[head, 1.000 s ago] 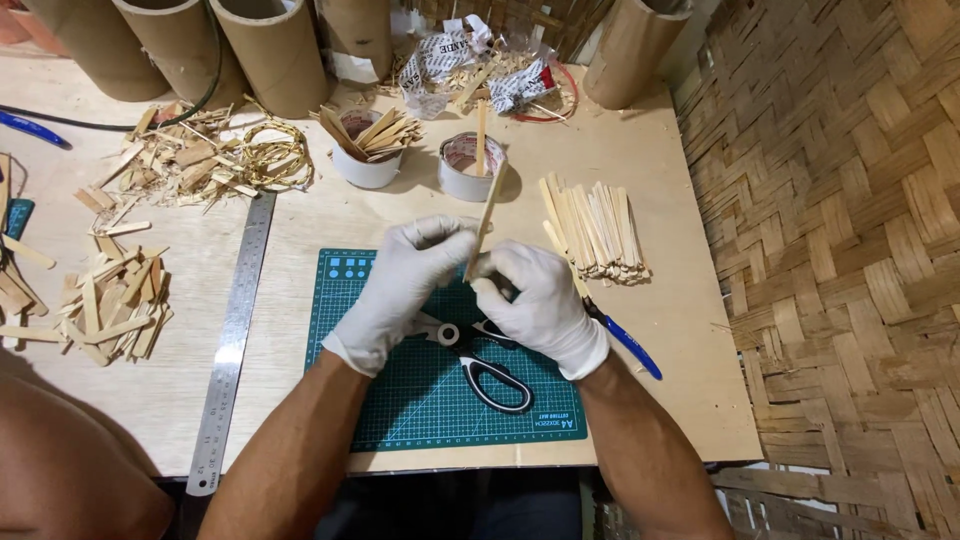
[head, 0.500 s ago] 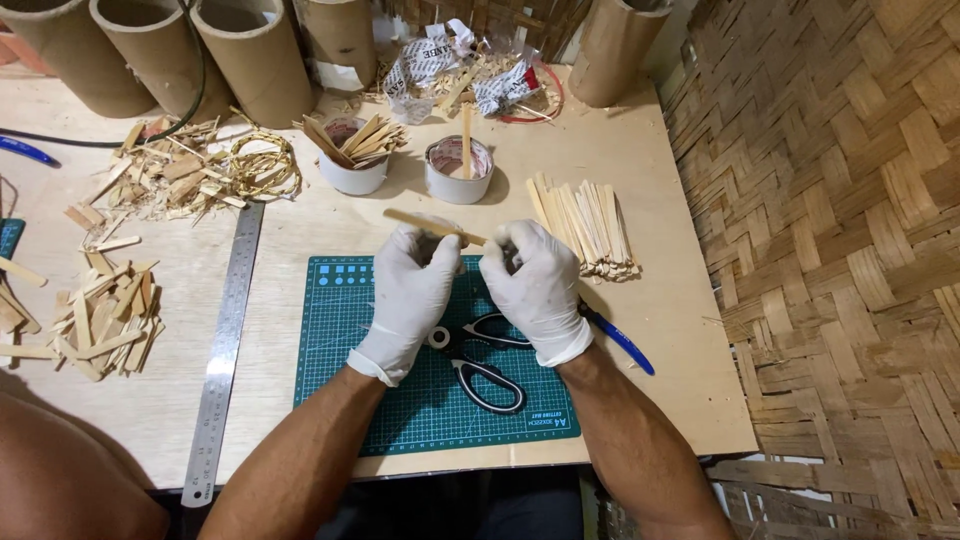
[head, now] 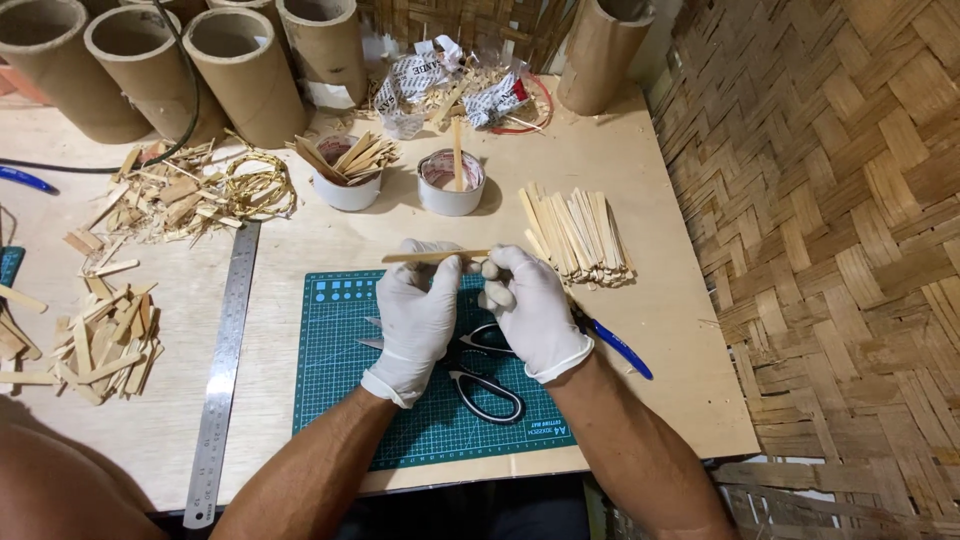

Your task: Cutting wooden sticks with scissors on a green cutting mat

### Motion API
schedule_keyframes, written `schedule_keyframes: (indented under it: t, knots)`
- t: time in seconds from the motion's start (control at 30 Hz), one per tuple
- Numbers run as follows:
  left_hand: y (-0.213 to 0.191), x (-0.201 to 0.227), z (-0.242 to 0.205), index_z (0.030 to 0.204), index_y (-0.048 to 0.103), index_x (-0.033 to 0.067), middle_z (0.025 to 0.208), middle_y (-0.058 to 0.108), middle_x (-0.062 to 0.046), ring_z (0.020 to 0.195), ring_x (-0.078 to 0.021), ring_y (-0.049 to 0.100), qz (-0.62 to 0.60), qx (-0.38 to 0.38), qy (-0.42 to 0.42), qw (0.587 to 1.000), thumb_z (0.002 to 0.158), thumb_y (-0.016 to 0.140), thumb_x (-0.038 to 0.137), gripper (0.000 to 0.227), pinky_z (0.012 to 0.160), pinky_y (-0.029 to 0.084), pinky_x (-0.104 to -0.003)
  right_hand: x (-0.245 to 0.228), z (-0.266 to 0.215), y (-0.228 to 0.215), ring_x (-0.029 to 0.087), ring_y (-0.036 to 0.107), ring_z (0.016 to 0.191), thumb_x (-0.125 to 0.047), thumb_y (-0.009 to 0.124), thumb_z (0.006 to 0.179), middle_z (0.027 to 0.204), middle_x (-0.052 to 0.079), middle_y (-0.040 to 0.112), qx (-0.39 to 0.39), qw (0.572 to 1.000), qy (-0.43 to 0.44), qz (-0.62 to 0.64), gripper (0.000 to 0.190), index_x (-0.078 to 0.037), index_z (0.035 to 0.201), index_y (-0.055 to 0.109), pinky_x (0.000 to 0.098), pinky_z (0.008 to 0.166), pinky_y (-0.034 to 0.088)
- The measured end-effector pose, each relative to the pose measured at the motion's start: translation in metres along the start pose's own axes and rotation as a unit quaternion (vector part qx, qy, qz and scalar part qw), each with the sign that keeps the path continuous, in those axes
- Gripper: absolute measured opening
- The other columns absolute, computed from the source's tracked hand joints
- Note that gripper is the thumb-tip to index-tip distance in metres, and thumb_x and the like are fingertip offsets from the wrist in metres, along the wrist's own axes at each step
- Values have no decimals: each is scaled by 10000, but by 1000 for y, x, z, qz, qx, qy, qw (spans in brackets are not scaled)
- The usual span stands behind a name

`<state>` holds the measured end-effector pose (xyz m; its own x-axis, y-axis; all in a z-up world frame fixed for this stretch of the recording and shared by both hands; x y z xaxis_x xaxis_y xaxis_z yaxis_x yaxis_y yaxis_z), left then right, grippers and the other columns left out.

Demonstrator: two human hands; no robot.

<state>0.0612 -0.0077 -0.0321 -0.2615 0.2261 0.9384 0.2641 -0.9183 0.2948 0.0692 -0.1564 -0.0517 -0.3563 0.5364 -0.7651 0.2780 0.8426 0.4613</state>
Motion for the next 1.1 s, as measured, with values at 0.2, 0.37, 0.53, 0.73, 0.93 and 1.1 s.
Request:
schedule_keyframes:
  t: [0.2, 0.37, 0.53, 0.73, 0.93, 1.1]
  knots:
    - [8, 21, -5, 894, 687, -14, 815, 765, -187, 732, -218, 756, 3, -4, 37, 999, 862, 690, -80, 74, 689, 589, -315, -19, -16, 11, 35, 396, 415, -93, 622, 901, 721, 6, 547, 3, 997, -74, -30, 39, -93, 862, 617, 225, 465, 358]
    - [3, 29, 1, 885, 653, -24, 830, 755, -187, 728, -214, 746, -35, 19, 32, 999, 874, 657, -73, 50, 661, 567, -301, -35, -22, 11, 76, 543, 490, -23, 711, 876, 761, 84, 660, 33, 954, -253, -161, 54, -40, 926, 698, 212, 492, 429]
    - [3, 36, -1, 851, 662, -29, 830, 752, -197, 724, -217, 749, -41, 20, 38, 998, 856, 666, -97, 69, 667, 583, -308, -35, -23, 8, 64, 629, 586, -25, 838, 811, 829, 71, 743, 36, 912, -347, -214, 203, -53, 999, 768, 208, 560, 527]
    - [13, 44, -12, 825, 725, 24, 801, 787, -160, 747, -156, 740, -7, 13, 11, 1000, 828, 706, -63, 89, 678, 568, -263, -53, -35, 7, 39, 594, 603, -67, 887, 778, 811, 29, 773, 88, 845, -440, -290, 204, -115, 964, 819, 191, 565, 522]
    - [17, 28, -10, 1049, 739, -8, 1041, 777, -217, 921, -267, 780, -1, -122, 0, 993, 809, 769, -26, 242, 867, 611, -411, -77, -43, 15, 212, 672, 593, -53, 800, 820, 710, 32, 686, 82, 712, -561, -414, 108, -137, 849, 738, 304, 570, 546]
    - [17, 43, -4, 1273, 684, 8, 1104, 757, -224, 952, -251, 739, 49, -147, -28, 988, 862, 774, 127, 437, 890, 591, -408, -89, -44, 18, 151, 624, 552, -115, 807, 839, 641, -49, 605, 33, 620, -627, -471, 116, -164, 847, 702, 300, 587, 533]
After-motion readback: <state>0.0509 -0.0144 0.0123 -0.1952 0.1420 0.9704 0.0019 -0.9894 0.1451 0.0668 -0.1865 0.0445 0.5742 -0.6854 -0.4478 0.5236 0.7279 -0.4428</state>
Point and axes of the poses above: each hand's wrist, its own z-axis towards the middle knuckle, its own y-axis out of the palm, x = y × z, the point moved 7 cm from there along z, towards the middle knuckle
